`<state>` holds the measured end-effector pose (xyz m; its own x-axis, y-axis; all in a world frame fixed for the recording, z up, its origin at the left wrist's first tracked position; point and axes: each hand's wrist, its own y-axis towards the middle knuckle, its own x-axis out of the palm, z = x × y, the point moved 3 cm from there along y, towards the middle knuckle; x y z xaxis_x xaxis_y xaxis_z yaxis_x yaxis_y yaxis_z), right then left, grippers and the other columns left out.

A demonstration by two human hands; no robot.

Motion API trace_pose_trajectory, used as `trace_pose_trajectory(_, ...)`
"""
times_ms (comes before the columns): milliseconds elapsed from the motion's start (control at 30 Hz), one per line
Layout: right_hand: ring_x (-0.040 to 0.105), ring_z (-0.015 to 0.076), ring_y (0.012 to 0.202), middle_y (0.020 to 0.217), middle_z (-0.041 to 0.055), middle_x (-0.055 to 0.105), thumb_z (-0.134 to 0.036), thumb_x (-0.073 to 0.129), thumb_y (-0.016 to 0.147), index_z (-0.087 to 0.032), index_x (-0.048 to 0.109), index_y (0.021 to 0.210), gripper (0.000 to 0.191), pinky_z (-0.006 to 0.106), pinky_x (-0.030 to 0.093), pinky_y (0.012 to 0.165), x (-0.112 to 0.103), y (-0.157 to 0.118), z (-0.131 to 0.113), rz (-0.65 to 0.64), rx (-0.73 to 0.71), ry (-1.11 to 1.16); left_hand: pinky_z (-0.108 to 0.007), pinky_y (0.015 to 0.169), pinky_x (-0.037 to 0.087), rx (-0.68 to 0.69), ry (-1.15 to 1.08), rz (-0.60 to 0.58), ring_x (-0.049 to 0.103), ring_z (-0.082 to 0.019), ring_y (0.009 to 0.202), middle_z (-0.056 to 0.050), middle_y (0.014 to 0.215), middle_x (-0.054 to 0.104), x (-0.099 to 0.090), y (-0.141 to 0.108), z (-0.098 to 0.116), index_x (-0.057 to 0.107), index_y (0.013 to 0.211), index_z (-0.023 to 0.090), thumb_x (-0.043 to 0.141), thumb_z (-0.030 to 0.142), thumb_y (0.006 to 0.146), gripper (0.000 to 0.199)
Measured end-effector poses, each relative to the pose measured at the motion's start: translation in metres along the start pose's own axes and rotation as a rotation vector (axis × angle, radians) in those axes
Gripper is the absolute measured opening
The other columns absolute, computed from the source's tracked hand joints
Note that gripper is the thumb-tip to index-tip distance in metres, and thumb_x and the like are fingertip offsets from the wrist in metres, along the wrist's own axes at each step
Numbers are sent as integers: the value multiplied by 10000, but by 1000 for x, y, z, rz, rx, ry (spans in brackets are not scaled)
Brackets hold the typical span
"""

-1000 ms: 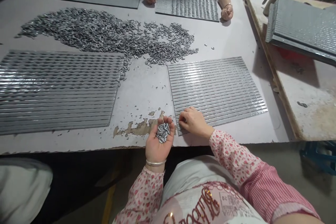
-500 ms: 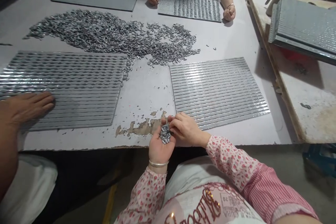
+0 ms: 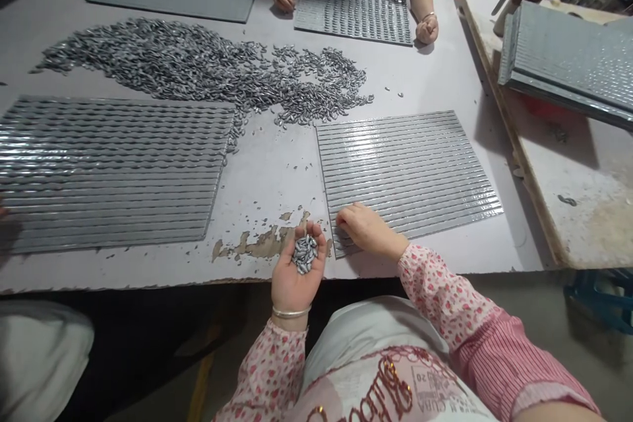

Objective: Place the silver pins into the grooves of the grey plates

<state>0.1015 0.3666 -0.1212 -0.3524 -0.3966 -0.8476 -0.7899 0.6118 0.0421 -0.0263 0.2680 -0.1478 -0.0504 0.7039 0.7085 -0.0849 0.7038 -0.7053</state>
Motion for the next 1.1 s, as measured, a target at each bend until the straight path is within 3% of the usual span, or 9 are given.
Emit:
trace_pose_trajectory(233,472,176,732,749,52,594,-164,454,906,-157,547,822,126,285,348,676,7,7,-3,-20,41,-207,-350,848,526,-13,3,10,604,-208,1054,-109,1017,692,0,-2,0,671,899,132,343,186,924,334)
trace_pose_trajectory(400,479,166,746,761,41,584,-173,478,896,-167,545,824,99,272,351,669,0,4,-5,61,86,-92,-368,894,500,-17,28,-32,568,-217,1113,-109,1044,684,1,-1,-1,671,922,133,340,188,923,336)
trace_pose_trajectory(533,481,167,779,792,38,565,-310,529,893,-179,573,876,140,278,371,702,-9,6,-23,88,-31,72,-348,868,507,-27,61,-83,570,-200,1107,-87,1059,682,3,0,-4,675,907,161,336,204,928,343)
trace_pose_trajectory(700,451,177,764,796,44,546,-283,595,849,-187,608,866,98,285,361,677,0,11,-37,25,-124,-37,-268,765,521,-25,74,-40,608,-178,1034,-89,1026,693,1,0,-6,679,876,163,321,219,938,368)
trace_pose_trajectory(967,492,152,754,762,23,553,-335,532,896,-178,594,812,189,274,378,701,1,5,-11,145,-3,232,-363,899,497,-43,42,-45,562,-211,1125,-108,1031,691,4,-2,-3,679,875,141,307,197,935,381)
trace_pose_trajectory(1100,481,161,774,771,30,560,-296,489,919,-170,587,798,200,294,358,733,-4,5,9,196,159,119,-380,918,492,-45,17,-44,550,-220,1141,-114,1044,685,4,-2,-2,675,899,131,321,186,928,359)
